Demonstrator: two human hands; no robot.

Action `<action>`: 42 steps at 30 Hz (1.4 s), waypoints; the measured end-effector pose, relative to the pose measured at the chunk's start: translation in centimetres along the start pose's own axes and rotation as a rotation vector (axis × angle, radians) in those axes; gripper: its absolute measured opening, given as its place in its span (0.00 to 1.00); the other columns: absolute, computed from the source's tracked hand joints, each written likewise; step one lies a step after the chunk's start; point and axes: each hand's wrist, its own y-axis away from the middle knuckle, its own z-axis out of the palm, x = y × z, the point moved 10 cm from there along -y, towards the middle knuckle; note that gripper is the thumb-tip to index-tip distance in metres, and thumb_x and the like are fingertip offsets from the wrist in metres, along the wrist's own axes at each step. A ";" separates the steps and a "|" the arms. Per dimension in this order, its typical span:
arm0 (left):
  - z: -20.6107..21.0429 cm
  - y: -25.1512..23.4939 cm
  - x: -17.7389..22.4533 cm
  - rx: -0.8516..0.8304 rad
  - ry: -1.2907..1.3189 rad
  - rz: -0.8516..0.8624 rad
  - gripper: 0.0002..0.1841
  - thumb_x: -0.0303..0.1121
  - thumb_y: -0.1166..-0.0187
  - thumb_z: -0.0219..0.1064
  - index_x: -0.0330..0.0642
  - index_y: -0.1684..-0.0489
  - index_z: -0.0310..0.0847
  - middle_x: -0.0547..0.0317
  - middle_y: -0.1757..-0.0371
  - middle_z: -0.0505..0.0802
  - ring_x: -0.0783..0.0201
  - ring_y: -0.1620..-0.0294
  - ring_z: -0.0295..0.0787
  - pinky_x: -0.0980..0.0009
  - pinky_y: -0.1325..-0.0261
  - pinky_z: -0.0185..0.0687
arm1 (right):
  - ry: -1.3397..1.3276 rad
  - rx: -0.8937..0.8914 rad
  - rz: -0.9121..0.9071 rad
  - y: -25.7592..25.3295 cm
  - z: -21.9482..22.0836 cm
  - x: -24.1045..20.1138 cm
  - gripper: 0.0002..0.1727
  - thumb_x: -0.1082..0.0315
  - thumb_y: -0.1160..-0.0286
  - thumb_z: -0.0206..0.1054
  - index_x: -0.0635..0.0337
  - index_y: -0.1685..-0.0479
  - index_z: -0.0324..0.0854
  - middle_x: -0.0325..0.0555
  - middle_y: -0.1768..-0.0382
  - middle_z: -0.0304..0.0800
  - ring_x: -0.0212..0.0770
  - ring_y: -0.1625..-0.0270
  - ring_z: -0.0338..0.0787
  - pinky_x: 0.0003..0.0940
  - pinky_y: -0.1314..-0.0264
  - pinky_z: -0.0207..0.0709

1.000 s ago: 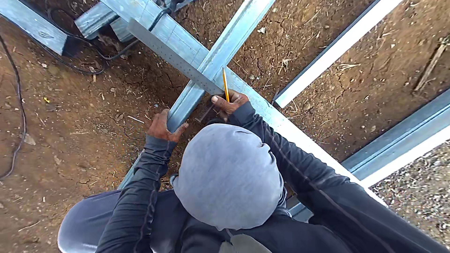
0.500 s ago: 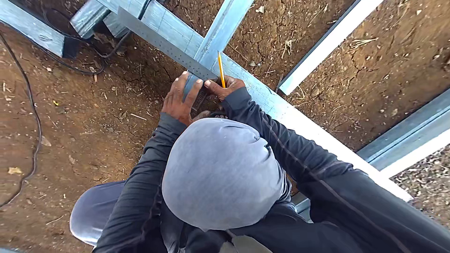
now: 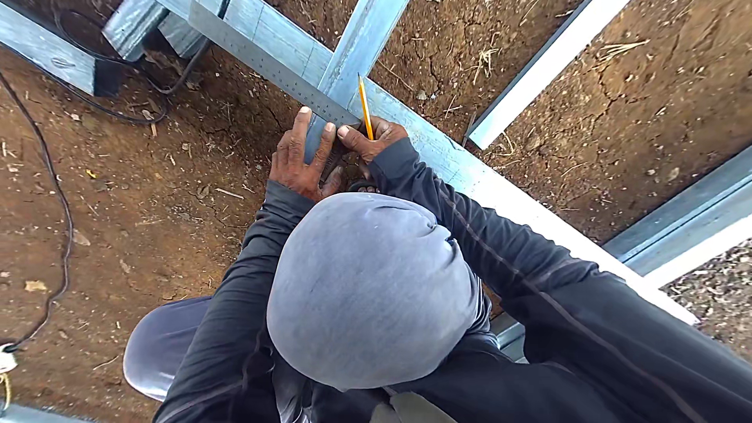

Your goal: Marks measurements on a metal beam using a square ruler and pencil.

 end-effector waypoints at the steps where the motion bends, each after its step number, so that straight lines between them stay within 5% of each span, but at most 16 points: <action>1: 0.0 0.0 0.1 -0.005 -0.014 0.000 0.37 0.57 0.20 0.64 0.56 0.10 0.67 0.32 0.10 0.67 0.32 0.21 0.75 0.42 0.31 0.77 | -0.002 -0.003 0.002 0.0 0.0 0.0 0.11 0.61 0.21 0.75 0.60 0.55 0.85 0.39 0.77 0.84 0.27 0.87 0.72 0.24 0.85 0.70; 12: -0.1 -0.2 0.1 -0.008 -0.013 -0.032 0.36 0.57 0.20 0.62 0.60 0.09 0.66 0.37 0.09 0.66 0.34 0.22 0.76 0.43 0.34 0.77 | -0.021 -0.005 -0.028 -0.1 0.0 -0.2 0.11 0.62 0.21 0.75 0.60 0.63 0.82 0.38 0.82 0.81 0.28 0.89 0.71 0.25 0.86 0.70; 35: -0.2 -0.1 0.1 0.015 0.004 -0.025 0.37 0.56 0.21 0.62 0.60 0.09 0.65 0.37 0.09 0.67 0.34 0.24 0.77 0.42 0.38 0.79 | -0.023 -0.027 0.022 -0.1 0.1 0.0 0.11 0.62 0.21 0.75 0.61 0.58 0.84 0.39 0.82 0.80 0.28 0.89 0.70 0.25 0.89 0.69; 38: -0.2 -0.2 0.0 -0.001 0.020 -0.024 0.37 0.56 0.20 0.62 0.59 0.08 0.64 0.36 0.09 0.66 0.32 0.23 0.76 0.40 0.38 0.79 | 0.109 -0.034 0.024 0.3 -0.5 -0.6 0.16 0.57 0.18 0.72 0.61 0.47 0.81 0.42 0.73 0.84 0.32 0.84 0.76 0.29 0.83 0.75; 40: 0.0 -0.1 0.0 -0.014 0.015 -0.037 0.37 0.57 0.20 0.62 0.62 0.07 0.62 0.38 0.08 0.65 0.33 0.22 0.75 0.40 0.37 0.79 | 0.246 -0.034 -0.053 1.1 -1.5 -1.7 0.22 0.56 0.12 0.61 0.60 0.29 0.74 0.46 0.60 0.93 0.35 0.78 0.83 0.36 0.74 0.80; 42: 0.0 -0.1 -0.1 -0.023 0.026 -0.050 0.37 0.57 0.20 0.62 0.62 0.08 0.63 0.38 0.08 0.66 0.32 0.22 0.76 0.40 0.37 0.80 | 0.473 0.013 -0.217 2.0 -2.3 -3.7 0.22 0.62 0.11 0.49 0.59 0.23 0.69 0.46 0.56 0.95 0.38 0.70 0.89 0.41 0.66 0.83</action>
